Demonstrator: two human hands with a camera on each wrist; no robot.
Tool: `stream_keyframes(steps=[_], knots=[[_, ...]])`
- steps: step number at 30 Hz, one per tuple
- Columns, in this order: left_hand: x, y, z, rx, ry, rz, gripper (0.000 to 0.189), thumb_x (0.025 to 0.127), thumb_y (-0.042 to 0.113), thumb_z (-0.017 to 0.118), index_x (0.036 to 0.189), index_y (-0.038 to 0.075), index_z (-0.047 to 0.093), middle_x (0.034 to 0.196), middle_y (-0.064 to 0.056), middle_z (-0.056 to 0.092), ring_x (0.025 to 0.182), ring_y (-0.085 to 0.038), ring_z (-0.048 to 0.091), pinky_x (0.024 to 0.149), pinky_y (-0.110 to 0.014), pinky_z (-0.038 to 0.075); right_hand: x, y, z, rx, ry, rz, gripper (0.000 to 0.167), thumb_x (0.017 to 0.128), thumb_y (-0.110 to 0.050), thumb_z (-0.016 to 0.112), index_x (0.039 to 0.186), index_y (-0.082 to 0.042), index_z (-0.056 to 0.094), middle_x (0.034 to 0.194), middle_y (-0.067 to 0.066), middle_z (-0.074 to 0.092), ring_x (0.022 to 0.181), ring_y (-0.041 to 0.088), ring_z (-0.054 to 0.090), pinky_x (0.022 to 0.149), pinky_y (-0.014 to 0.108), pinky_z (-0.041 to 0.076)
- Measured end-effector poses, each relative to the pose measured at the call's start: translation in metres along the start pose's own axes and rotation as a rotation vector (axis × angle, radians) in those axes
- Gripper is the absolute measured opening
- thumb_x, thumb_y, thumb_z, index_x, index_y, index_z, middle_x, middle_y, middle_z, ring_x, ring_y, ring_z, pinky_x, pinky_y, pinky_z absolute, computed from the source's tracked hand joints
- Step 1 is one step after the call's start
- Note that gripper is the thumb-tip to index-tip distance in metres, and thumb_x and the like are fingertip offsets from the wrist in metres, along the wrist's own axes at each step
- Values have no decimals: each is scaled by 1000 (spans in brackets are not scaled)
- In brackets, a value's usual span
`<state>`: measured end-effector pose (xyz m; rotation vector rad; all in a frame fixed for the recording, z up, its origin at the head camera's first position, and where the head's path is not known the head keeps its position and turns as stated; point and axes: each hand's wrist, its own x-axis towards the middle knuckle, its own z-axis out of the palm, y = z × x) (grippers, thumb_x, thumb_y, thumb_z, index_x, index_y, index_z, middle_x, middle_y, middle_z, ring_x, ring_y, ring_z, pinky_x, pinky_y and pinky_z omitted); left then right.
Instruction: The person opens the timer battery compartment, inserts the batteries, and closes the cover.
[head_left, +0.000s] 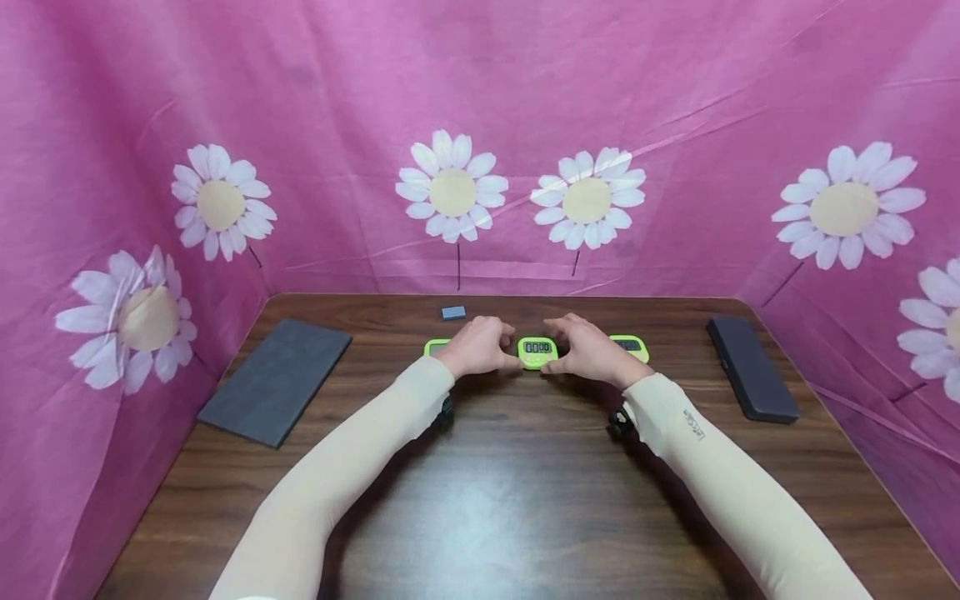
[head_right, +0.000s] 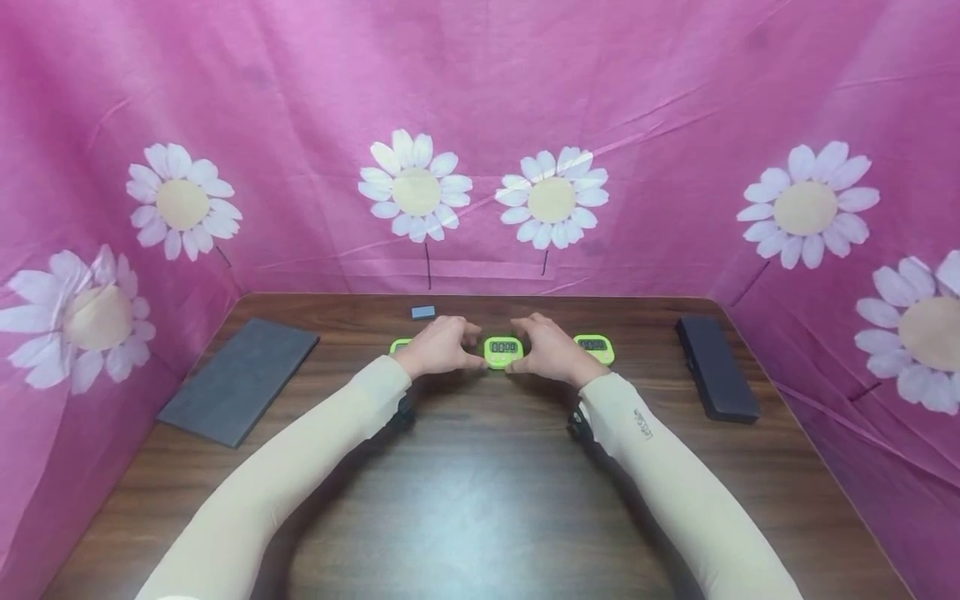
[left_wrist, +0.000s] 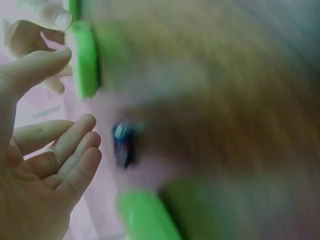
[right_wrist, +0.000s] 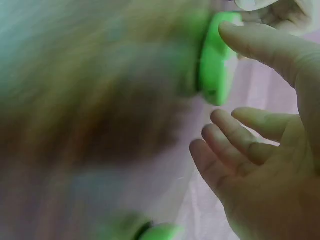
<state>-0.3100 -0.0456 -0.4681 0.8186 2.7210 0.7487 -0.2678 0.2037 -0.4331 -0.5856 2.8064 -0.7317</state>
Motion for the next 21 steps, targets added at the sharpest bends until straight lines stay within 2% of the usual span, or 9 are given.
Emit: stream_keyframes(steps=[3, 5, 6, 7, 9, 14, 21], knots=[[-28, 3, -30, -42, 34, -39, 73, 97, 48, 87, 153, 5, 68, 139, -10, 79, 128, -24, 76, 111, -42, 62, 9, -14, -2, 2, 15, -25, 88, 93, -31, 92, 164, 2, 52, 156, 23, 60, 146, 44, 58, 124, 64, 48], [-43, -8, -42, -71, 79, -40, 71, 99, 46, 86, 152, 4, 68, 147, -13, 76, 136, -28, 73, 115, -45, 60, 18, -27, 2, -4, 15, -54, 85, 94, -32, 91, 163, -1, 53, 159, 21, 58, 148, 44, 57, 126, 65, 47], [-54, -6, -51, -86, 81, -68, 69, 99, 39, 87, 154, 2, 66, 152, -15, 72, 140, -31, 70, 118, -49, 59, 23, -33, 5, -5, 12, -73, 84, 94, -32, 91, 163, -1, 54, 159, 21, 58, 149, 44, 57, 127, 64, 47], [-61, -13, -55, -96, 97, -71, 68, 100, 39, 87, 153, 3, 67, 154, -15, 71, 141, -32, 70, 119, -50, 58, 27, -40, 9, 2, 5, -86, 82, 94, -32, 91, 162, -2, 55, 159, 20, 59, 149, 43, 57, 127, 63, 47], [-72, -27, -59, -102, 114, -71, 67, 99, 38, 87, 153, 3, 68, 153, -15, 72, 142, -32, 70, 119, -51, 58, 37, -53, 19, 6, 1, -124, 80, 94, -32, 91, 159, -2, 58, 156, 19, 61, 147, 42, 59, 127, 61, 48], [-96, -55, -62, -79, 94, -96, 70, 97, 41, 88, 152, 2, 68, 147, -16, 76, 133, -30, 74, 115, -50, 60, 57, -77, 43, 41, -33, -168, 75, 93, -34, 91, 154, 0, 62, 152, 17, 65, 143, 38, 63, 125, 55, 51], [-117, -70, -66, -72, 76, -85, 62, 94, 30, 92, 146, 3, 72, 134, -14, 80, 120, -27, 75, 108, -50, 62, 73, -95, 65, 54, -65, -187, 71, 90, -32, 95, 147, 0, 68, 140, 15, 72, 131, 32, 70, 118, 49, 56]])
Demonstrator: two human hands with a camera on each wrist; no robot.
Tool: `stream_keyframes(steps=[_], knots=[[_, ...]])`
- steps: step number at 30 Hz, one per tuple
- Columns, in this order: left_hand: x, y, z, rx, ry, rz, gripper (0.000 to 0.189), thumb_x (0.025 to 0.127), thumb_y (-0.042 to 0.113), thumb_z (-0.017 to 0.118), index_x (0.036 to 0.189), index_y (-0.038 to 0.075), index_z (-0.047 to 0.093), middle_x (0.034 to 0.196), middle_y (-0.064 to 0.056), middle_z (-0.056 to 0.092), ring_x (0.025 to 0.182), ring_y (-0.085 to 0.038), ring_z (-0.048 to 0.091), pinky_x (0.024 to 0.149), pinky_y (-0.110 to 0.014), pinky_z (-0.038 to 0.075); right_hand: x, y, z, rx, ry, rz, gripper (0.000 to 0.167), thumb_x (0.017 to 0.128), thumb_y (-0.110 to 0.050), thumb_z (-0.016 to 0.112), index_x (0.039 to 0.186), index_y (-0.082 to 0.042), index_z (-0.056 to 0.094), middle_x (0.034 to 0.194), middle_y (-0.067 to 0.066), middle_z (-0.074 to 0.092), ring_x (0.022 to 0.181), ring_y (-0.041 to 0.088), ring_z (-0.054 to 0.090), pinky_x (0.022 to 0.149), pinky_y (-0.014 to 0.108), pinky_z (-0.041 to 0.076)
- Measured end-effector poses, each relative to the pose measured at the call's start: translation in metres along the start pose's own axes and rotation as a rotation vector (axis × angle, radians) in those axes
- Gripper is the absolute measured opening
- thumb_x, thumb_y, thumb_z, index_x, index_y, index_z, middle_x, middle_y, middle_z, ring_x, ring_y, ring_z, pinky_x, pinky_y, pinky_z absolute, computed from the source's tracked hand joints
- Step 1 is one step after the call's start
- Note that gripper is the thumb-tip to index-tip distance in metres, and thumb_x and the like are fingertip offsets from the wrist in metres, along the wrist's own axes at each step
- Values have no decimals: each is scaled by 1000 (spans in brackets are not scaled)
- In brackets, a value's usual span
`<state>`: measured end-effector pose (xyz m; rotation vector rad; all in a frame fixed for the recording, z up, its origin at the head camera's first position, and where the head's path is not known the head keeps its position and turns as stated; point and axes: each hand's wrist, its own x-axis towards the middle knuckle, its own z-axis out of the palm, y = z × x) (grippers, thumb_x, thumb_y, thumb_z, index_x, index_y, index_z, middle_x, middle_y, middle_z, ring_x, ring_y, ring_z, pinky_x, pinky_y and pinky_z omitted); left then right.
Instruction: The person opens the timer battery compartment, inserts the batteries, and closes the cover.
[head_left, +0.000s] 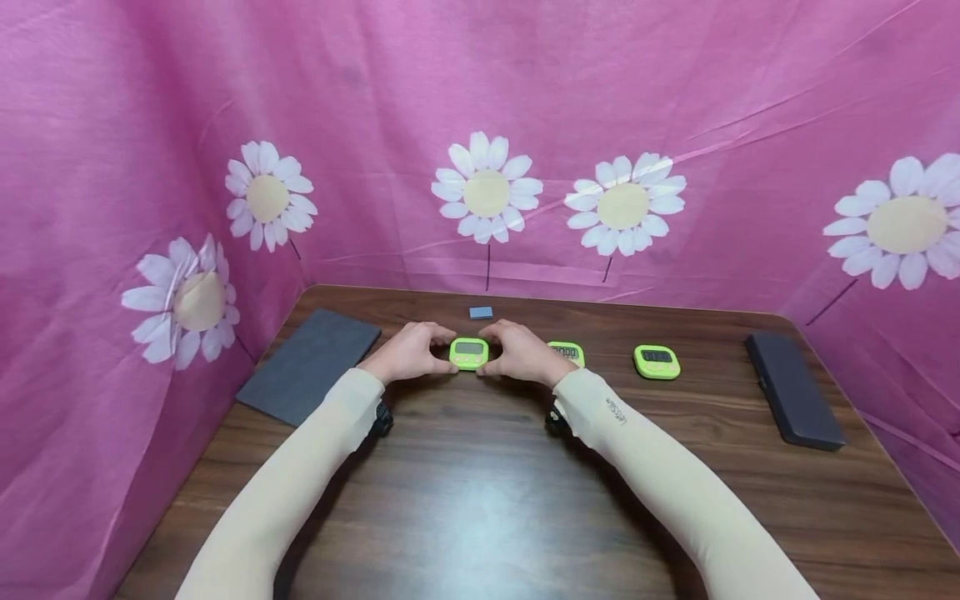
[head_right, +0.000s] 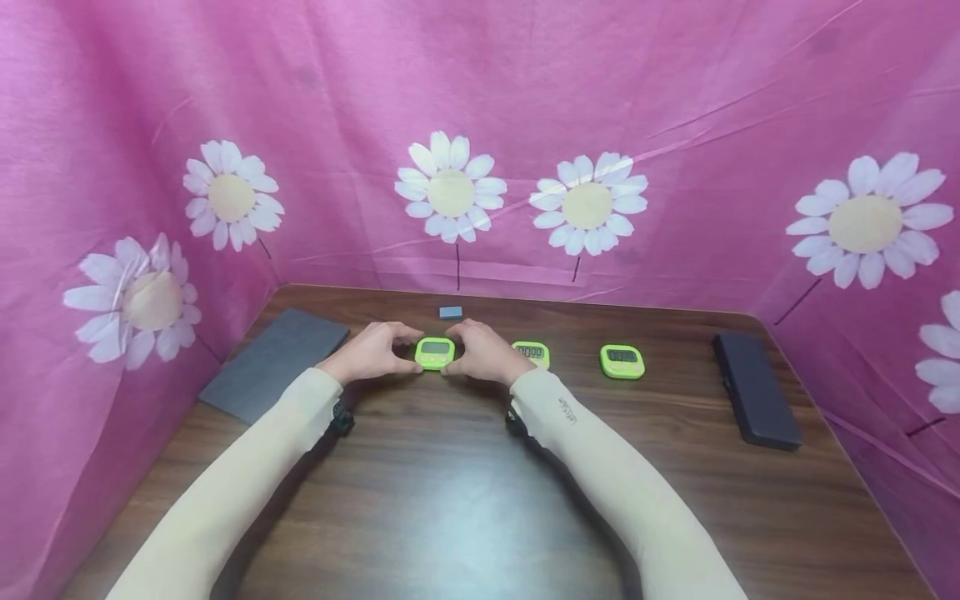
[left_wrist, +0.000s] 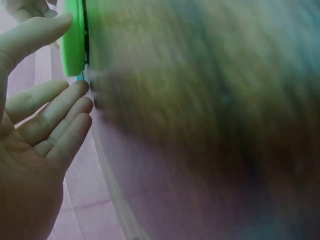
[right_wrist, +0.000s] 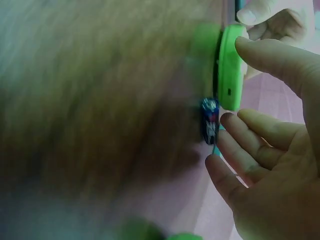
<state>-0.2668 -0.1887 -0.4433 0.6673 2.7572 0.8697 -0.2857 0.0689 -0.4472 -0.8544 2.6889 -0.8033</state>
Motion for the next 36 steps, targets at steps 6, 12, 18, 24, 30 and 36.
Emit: stream_keyframes(steps=[6, 12, 18, 24, 30, 36], knots=[[1, -3, -1, -15, -28, 6, 53, 93, 25, 93, 140, 7, 77, 126, -9, 81, 112, -23, 74, 103, -46, 62, 3, -4, 4, -13, -4, 13, 66, 89, -30, 96, 144, -3, 72, 133, 12, 73, 125, 30, 70, 115, 48, 57], [3, 2, -3, -36, -17, 14, 53, 92, 26, 93, 139, 8, 77, 126, -8, 80, 114, -23, 74, 104, -46, 63, -2, -3, -2, -1, 19, 3, 64, 90, -30, 94, 144, -3, 72, 134, 12, 73, 122, 28, 69, 112, 48, 58], [-2, 19, -11, -218, 97, 32, 57, 93, 35, 94, 144, 16, 75, 136, -4, 77, 129, -28, 74, 113, -56, 60, -25, 0, -31, 119, 93, -21, 64, 92, -34, 93, 148, -11, 71, 143, 8, 70, 133, 29, 67, 118, 54, 55], [-1, 63, -13, -532, 220, 122, 56, 92, 28, 95, 144, 21, 76, 144, -7, 77, 135, -32, 73, 116, -59, 59, -66, 1, -70, 318, 228, -47, 63, 93, -31, 93, 151, -18, 70, 146, 1, 69, 140, 25, 64, 124, 55, 49], [3, 106, -4, -710, 337, 215, 55, 93, 16, 94, 144, 21, 77, 141, -4, 79, 125, -23, 76, 107, -40, 65, -100, -4, -93, 609, 369, -105, 63, 96, -9, 89, 154, -14, 68, 145, 5, 69, 128, 20, 72, 115, 29, 57], [3, 133, 3, -713, 391, 302, 55, 92, 14, 94, 144, 22, 78, 138, -1, 80, 121, -18, 74, 104, -32, 60, -128, -10, -103, 679, 455, -166, 61, 94, 3, 86, 152, -7, 69, 142, 4, 71, 125, 16, 73, 113, 25, 58]])
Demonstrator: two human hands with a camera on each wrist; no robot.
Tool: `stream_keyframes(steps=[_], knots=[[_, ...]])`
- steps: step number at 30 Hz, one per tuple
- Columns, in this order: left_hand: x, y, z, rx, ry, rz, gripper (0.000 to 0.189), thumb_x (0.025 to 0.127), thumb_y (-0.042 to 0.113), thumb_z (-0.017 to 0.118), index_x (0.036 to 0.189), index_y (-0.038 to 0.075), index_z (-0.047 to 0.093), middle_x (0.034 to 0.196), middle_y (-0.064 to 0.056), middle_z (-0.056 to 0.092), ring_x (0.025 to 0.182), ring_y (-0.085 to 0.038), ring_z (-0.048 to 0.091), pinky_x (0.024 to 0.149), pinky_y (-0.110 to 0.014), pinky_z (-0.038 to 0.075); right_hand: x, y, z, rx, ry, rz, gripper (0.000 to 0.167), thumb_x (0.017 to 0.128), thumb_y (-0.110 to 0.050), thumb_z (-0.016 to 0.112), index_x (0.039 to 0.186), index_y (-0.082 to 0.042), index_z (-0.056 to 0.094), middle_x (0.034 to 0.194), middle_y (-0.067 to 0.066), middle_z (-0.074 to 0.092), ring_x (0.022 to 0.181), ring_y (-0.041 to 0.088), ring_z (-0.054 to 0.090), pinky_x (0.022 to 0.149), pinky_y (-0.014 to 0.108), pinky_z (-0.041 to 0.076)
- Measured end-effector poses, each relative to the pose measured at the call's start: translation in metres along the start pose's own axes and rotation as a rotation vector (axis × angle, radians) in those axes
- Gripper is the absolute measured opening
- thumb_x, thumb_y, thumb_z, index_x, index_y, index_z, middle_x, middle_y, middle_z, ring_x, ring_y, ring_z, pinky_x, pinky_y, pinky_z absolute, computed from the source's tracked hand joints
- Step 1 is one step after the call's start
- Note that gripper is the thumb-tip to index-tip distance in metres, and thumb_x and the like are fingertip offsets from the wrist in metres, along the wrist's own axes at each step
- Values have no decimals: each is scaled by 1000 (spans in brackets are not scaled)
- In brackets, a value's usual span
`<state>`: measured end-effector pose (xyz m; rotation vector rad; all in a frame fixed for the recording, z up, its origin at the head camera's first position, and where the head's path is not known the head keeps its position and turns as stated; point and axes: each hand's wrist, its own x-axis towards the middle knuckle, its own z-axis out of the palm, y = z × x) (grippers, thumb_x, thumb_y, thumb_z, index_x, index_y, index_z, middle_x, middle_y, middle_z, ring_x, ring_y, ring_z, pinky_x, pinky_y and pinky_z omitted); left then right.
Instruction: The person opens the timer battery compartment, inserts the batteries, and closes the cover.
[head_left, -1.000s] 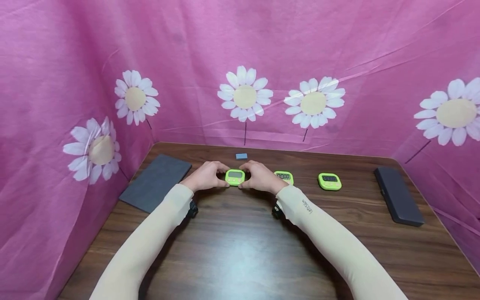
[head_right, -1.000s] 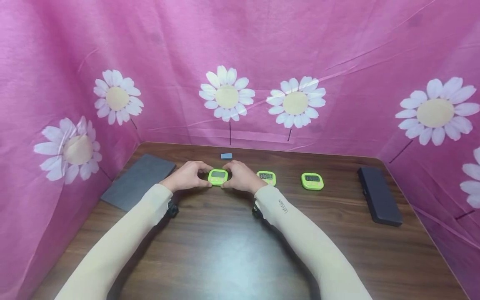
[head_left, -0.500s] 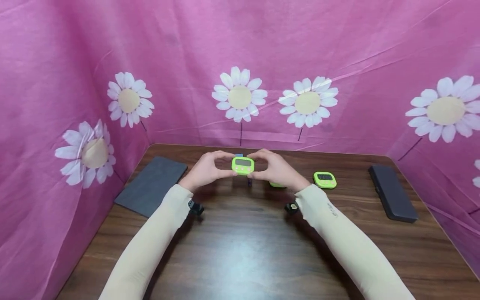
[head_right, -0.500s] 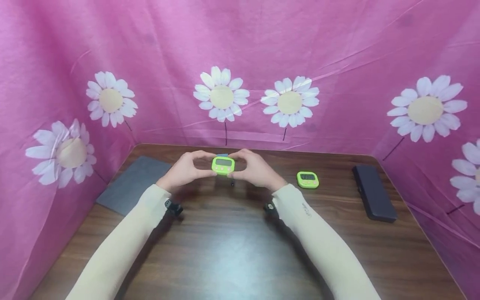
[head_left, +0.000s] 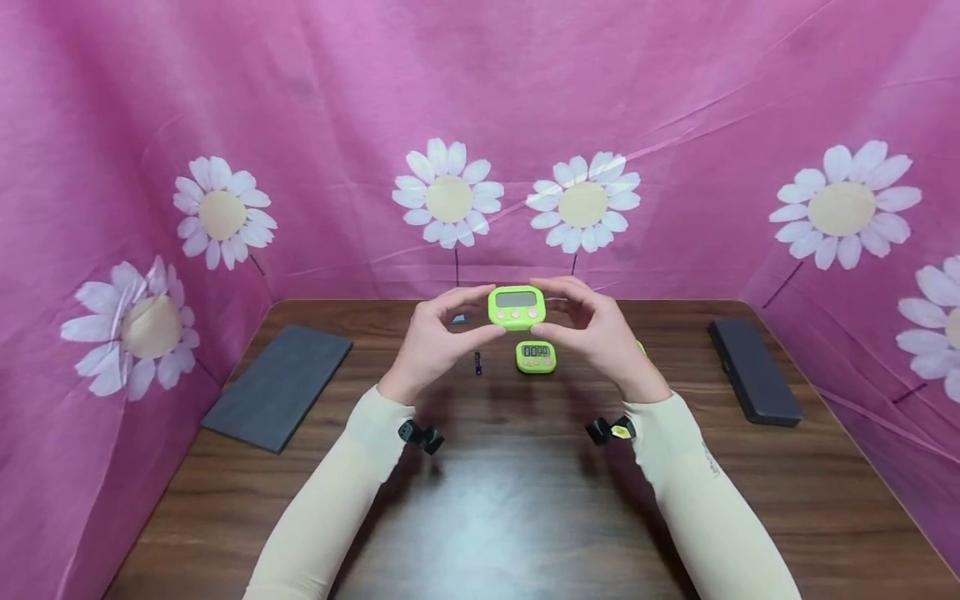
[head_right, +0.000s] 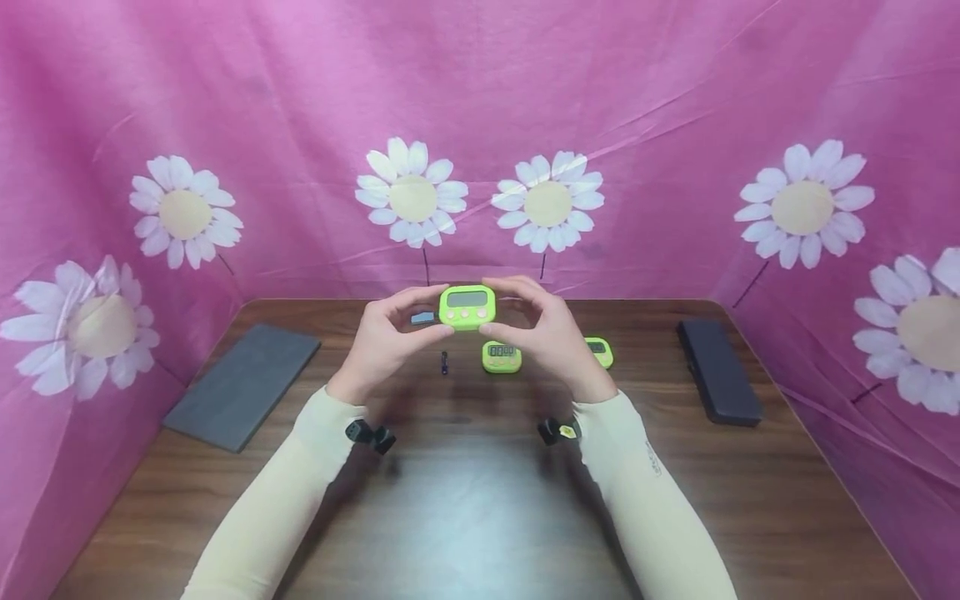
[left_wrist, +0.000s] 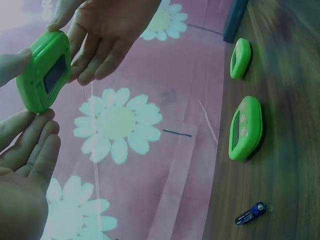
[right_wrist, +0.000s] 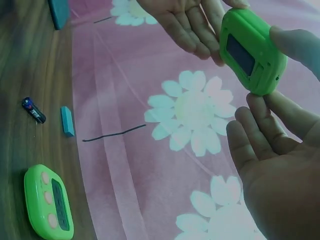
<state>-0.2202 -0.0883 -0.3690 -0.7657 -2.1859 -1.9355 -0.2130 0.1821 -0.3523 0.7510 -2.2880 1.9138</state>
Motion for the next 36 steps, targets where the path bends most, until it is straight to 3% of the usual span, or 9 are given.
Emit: stream_keyframes(steps=[7, 13, 18, 23, 36], knots=[[-3, 3, 3, 37, -7, 26, 56, 91, 14, 95, 144, 18, 77, 139, 2, 80, 126, -16, 72, 106, -37, 57, -8, -4, -1, -8, 3, -12, 61, 94, 4, 86, 152, -5, 68, 140, 4, 70, 123, 14, 74, 113, 24, 57], [-5, 4, 3, 51, -13, 16, 55, 91, 16, 95, 143, 22, 78, 138, 6, 80, 127, -14, 72, 109, -46, 56, -12, -3, 0, -13, 3, 1, 60, 94, 4, 85, 151, -6, 69, 138, 2, 71, 120, 15, 75, 111, 24, 58], [-6, 5, 1, 62, -7, 17, 55, 91, 16, 95, 143, 23, 78, 138, 5, 80, 126, -14, 72, 107, -38, 57, -10, -4, 2, -5, -2, -8, 60, 94, 5, 85, 151, -5, 69, 138, 2, 71, 118, 15, 75, 110, 23, 58], [-5, 6, 0, 60, -9, 23, 55, 91, 14, 95, 143, 20, 78, 139, 1, 80, 128, -23, 73, 106, -33, 57, -9, -4, 2, -5, -1, -27, 58, 94, 6, 85, 150, -2, 69, 137, 2, 72, 121, 12, 73, 113, 26, 57], [-5, 6, 1, 72, -13, 21, 56, 92, 15, 94, 145, 16, 77, 139, 2, 80, 125, -21, 73, 107, -37, 56, -9, -4, 3, -10, 2, -43, 60, 92, 9, 85, 149, -1, 70, 136, 0, 72, 124, 11, 71, 115, 29, 57]])
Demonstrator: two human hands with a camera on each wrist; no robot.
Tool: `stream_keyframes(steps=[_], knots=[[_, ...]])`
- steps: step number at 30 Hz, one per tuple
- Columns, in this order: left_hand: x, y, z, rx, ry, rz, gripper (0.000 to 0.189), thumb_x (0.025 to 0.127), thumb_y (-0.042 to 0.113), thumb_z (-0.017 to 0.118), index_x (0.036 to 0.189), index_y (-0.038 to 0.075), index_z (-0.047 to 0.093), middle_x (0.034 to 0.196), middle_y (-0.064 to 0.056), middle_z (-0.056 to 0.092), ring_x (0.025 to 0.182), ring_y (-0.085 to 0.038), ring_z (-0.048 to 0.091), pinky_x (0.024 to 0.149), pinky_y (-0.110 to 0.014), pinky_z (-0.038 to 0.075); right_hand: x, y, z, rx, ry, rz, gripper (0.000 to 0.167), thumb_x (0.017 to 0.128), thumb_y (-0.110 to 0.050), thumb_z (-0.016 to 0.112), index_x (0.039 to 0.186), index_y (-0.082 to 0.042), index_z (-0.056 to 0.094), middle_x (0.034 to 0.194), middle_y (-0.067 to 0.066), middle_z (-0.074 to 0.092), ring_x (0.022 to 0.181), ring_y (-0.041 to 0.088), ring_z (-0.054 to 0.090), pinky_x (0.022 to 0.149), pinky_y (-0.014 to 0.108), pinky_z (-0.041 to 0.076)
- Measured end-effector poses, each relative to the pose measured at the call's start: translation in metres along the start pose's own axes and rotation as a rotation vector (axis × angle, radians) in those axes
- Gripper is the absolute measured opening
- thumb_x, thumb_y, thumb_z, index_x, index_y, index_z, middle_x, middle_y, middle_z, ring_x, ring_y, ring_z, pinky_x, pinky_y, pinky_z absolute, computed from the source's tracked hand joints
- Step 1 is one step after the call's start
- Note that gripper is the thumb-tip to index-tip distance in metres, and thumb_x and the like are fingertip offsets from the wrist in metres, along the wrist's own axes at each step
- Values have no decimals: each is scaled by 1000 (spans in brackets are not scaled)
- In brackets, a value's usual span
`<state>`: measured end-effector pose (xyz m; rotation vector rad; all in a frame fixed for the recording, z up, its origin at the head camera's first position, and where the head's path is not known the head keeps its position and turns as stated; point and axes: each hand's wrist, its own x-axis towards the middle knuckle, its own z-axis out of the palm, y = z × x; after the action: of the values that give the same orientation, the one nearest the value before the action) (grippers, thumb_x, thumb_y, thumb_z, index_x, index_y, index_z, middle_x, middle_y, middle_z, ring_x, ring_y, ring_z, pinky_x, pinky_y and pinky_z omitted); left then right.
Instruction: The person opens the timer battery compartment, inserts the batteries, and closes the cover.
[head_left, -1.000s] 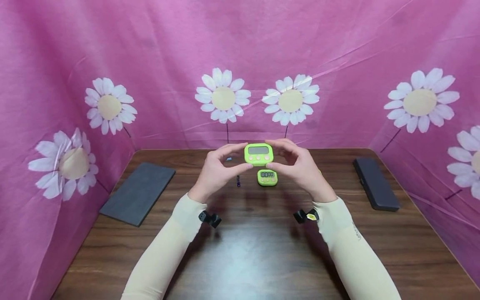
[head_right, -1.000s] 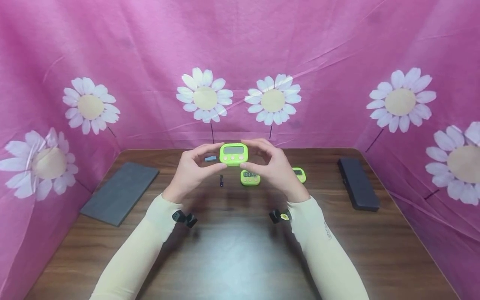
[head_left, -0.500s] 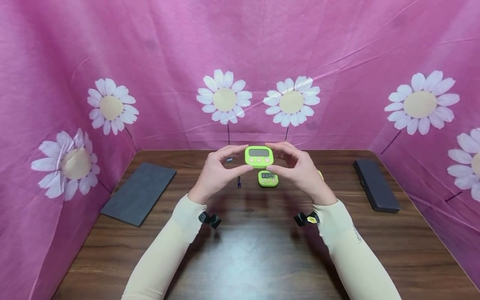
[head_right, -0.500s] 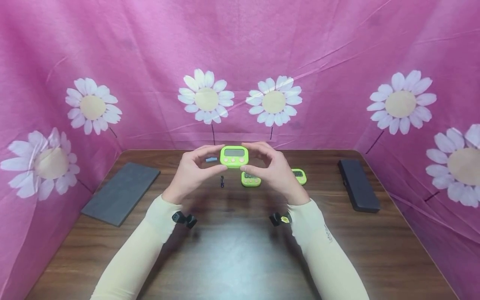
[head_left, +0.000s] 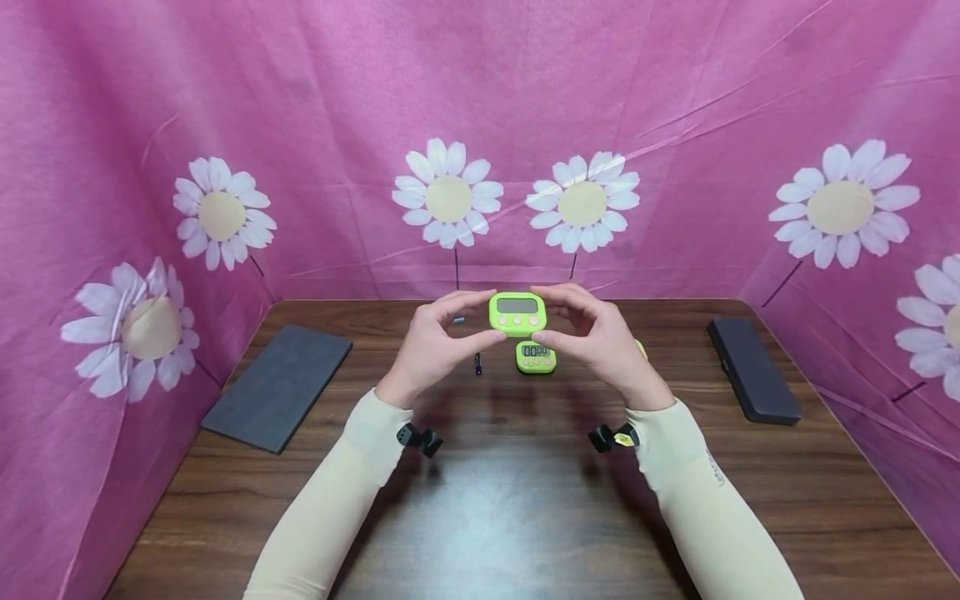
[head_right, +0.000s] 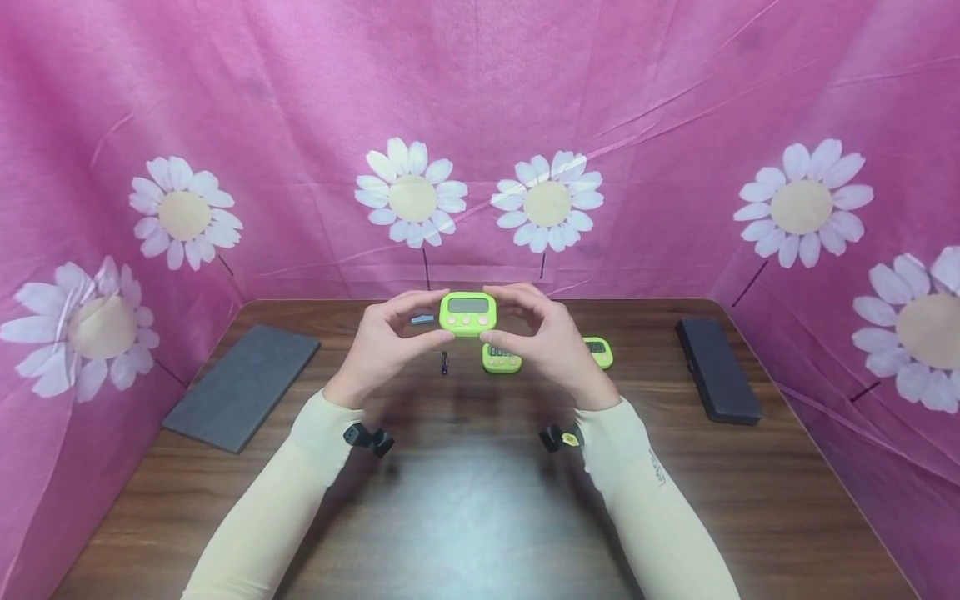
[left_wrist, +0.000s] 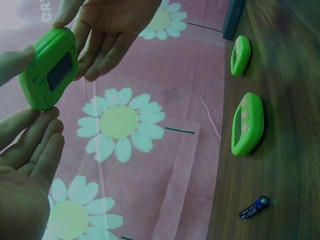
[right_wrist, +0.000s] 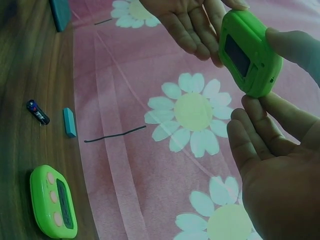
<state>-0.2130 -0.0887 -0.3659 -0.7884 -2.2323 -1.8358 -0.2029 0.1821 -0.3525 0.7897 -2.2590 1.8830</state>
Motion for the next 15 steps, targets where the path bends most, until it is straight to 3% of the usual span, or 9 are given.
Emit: stream_keyframes(steps=[4, 8, 15], knots=[[0, 0, 1, -23, -2, -18, 56, 92, 13, 94, 145, 16, 77, 139, -2, 80, 127, -19, 73, 112, -41, 57, -1, 1, 0, 9, -2, 14, 59, 93, 7, 85, 150, -1, 69, 141, 7, 72, 124, 11, 74, 113, 26, 59], [-1, 0, 2, -50, -12, -42, 55, 93, 13, 93, 146, 16, 77, 143, -2, 79, 137, -14, 72, 120, -36, 56, -2, 1, 0, 15, 2, 52, 58, 96, 3, 84, 151, -2, 68, 144, 11, 75, 124, 9, 77, 111, 25, 61], [-1, 0, 2, -60, 9, -26, 47, 97, 13, 89, 143, 15, 78, 143, -5, 79, 132, -13, 73, 102, -23, 62, -2, 5, 1, -28, 20, 31, 50, 100, -2, 82, 149, -2, 70, 132, 3, 80, 117, 7, 78, 104, 24, 63]])
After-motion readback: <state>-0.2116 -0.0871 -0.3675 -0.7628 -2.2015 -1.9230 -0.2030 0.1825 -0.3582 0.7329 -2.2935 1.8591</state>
